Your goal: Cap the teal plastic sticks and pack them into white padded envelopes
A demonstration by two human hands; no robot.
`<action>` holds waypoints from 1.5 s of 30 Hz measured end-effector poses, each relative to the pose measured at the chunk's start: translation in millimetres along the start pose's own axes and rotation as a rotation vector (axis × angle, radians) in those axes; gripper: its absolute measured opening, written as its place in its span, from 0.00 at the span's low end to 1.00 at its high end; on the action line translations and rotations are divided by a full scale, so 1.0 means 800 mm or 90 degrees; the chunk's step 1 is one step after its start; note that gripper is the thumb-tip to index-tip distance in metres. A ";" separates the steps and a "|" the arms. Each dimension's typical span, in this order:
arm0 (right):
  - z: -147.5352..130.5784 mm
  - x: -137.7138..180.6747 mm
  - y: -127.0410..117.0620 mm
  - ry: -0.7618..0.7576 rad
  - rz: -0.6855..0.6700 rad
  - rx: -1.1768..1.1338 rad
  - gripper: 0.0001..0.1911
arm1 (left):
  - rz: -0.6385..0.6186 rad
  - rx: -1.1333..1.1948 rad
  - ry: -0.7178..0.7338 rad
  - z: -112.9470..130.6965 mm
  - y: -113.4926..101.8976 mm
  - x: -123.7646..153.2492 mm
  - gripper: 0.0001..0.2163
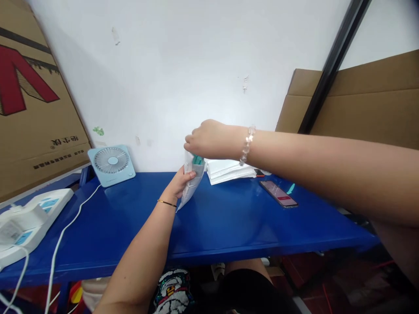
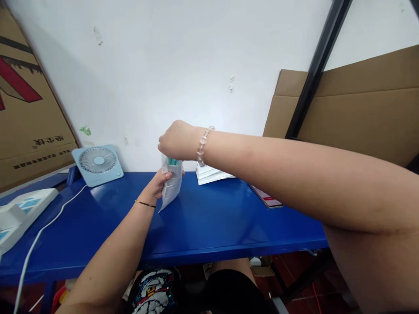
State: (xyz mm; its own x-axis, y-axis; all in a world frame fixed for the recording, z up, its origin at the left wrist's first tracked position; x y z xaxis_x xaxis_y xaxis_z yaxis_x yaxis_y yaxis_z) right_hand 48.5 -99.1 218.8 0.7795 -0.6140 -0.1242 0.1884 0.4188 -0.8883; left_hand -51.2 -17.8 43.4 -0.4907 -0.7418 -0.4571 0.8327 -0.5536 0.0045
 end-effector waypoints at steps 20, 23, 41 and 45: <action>0.079 -0.014 0.060 0.151 0.155 -0.748 0.17 | 0.055 0.080 -0.104 -0.019 -0.044 -0.004 0.18; 0.078 0.000 0.067 0.064 0.136 -0.850 0.19 | 0.021 0.141 -0.129 -0.023 -0.037 -0.005 0.15; 0.089 -0.092 0.236 0.553 0.384 -1.053 0.06 | 0.441 0.293 -0.414 -0.112 -0.074 0.000 0.07; 0.051 -0.109 0.307 0.635 0.319 -0.983 0.03 | 0.541 0.196 -0.378 -0.120 -0.094 -0.001 0.08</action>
State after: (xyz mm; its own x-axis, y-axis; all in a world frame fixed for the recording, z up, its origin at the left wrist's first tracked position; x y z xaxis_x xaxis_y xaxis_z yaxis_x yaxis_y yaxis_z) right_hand 51.3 84.2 29.1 -0.0997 -0.9862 -0.1321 -0.9742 0.1238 -0.1889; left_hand -88.8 60.9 -41.6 0.1023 -0.9468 0.3053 0.8995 0.2190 0.3780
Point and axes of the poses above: each hand's wrist, its own x-axis away from the middle knuckle, its own y-axis out of the palm, z = x × y, the point moved 2 cm from there along -x, towards the middle knuckle, and after that the axes turned 15 degrees about -x, right-handed, at the moved point
